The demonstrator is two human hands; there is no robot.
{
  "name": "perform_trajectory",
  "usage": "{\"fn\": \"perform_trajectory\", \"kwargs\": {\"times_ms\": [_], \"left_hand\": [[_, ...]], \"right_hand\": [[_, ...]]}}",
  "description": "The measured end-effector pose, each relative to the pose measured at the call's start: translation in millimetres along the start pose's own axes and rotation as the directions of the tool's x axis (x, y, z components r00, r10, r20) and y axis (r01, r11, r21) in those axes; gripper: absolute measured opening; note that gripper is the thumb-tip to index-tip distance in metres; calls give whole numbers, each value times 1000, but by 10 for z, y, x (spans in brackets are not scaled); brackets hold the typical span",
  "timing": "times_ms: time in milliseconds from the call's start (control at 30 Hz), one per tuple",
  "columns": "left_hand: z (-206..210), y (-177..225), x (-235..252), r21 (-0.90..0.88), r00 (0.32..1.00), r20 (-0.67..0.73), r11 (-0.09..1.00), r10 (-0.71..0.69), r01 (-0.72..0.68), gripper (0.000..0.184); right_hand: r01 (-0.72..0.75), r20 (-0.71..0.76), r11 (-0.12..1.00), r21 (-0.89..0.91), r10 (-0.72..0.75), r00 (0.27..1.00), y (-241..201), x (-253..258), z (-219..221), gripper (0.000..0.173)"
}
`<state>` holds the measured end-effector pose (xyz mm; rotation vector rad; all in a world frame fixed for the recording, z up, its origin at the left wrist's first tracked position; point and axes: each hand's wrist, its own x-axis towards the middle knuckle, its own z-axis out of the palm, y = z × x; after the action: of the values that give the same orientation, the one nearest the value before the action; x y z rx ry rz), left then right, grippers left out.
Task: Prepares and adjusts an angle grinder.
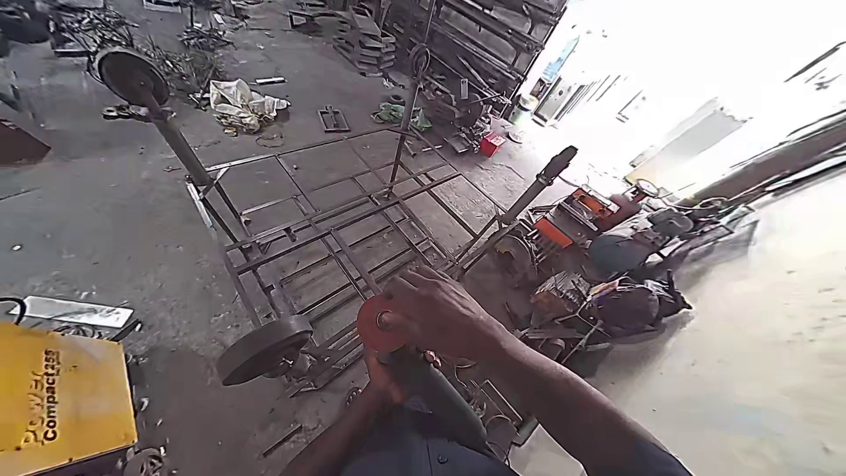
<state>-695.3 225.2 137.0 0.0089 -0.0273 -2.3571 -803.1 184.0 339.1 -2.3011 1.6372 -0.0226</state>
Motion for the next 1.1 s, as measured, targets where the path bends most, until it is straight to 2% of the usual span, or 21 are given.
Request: {"fn": "perform_trajectory", "kwargs": {"times_ms": [100, 133, 233, 333, 400, 500, 567, 633, 700, 767, 833, 900, 933, 967, 1000, 1033, 1100], "left_hand": [[28, -27, 14, 3, 998, 56, 1000, 31, -31, 77], [35, -40, 24, 12, 997, 59, 998, 55, -55, 76], [60, -68, 50, 35, 995, 43, 996, 86, -88, 72], [56, -89, 75, 7, 994, 30, 994, 105, -105, 70], [52, -100, 81, -12, 993, 57, 994, 105, -104, 68], [72, -117, 99, -2, 997, 26, 997, 77, -77, 71], [78, -124, 102, 29, 998, -18, 998, 53, -53, 75], [90, -127, 115, 41, 999, -32, 999, 16, -14, 79], [41, -137, 144, 33, 999, -1, 998, -44, 44, 86], [-44, -139, 194, 17, 991, 87, 995, -103, 102, 88], [-65, -134, 180, 26, 990, 79, 993, -118, 116, 84], [-15, -170, 204, 79, 991, 4, 988, -131, 131, 72], [9, -212, 234, 102, 989, -34, 984, -141, 144, 68], [20, -255, 274, 120, 987, -55, 980, -152, 157, 69], [-17, -281, 310, 130, 982, -40, 973, -186, 189, 68], [-76, -314, 347, 116, 975, -13, 968, -223, 223, 70], [-215, -372, 425, 50, 954, 86, 957, -289, 285, 69]], "right_hand": [[-18, 29, 995, -97, 20, 999, -78, -21, 14, 53], [-8, 32, 993, -117, 11, 999, -94, -30, 20, 51], [106, 36, 993, -59, -104, 994, -52, -81, 20, 25], [167, 24, 983, 72, -169, 985, 10, -123, -37, 50], [118, 11, 992, 50, -119, 993, 27, -124, -21, 46], [67, 29, 997, 31, -68, 997, 44, -88, 51, 38], [93, -19, 990, 106, -91, 996, 72, -90, 87, 29], [124, -144, 964, 237, -91, 985, 117, -130, 75, 23], [98, -261, 903, 419, 16, 965, 220, -193, 28, 22], [85, -307, 760, 645, 155, 939, 444, -242, 43, 19], [-9, -172, 642, 767, 218, 961, 674, -288, 144, 26], [-108, -34, 661, 743, 199, 979, 838, -370, 245, 44], [-131, 4, 673, 728, 186, 982, 876, -426, 260, 46], [-92, -23, 668, 739, 161, 987, 910, -475, 277, 41], [22, -129, 623, 782, 126, 984, 950, -520, 316, 31], [184, -271, 518, 836, 98, 958, 1001, -571, 359, 21], [463, -504, 255, 849, 124, 855, 1148, -713, 429, 11]]}}
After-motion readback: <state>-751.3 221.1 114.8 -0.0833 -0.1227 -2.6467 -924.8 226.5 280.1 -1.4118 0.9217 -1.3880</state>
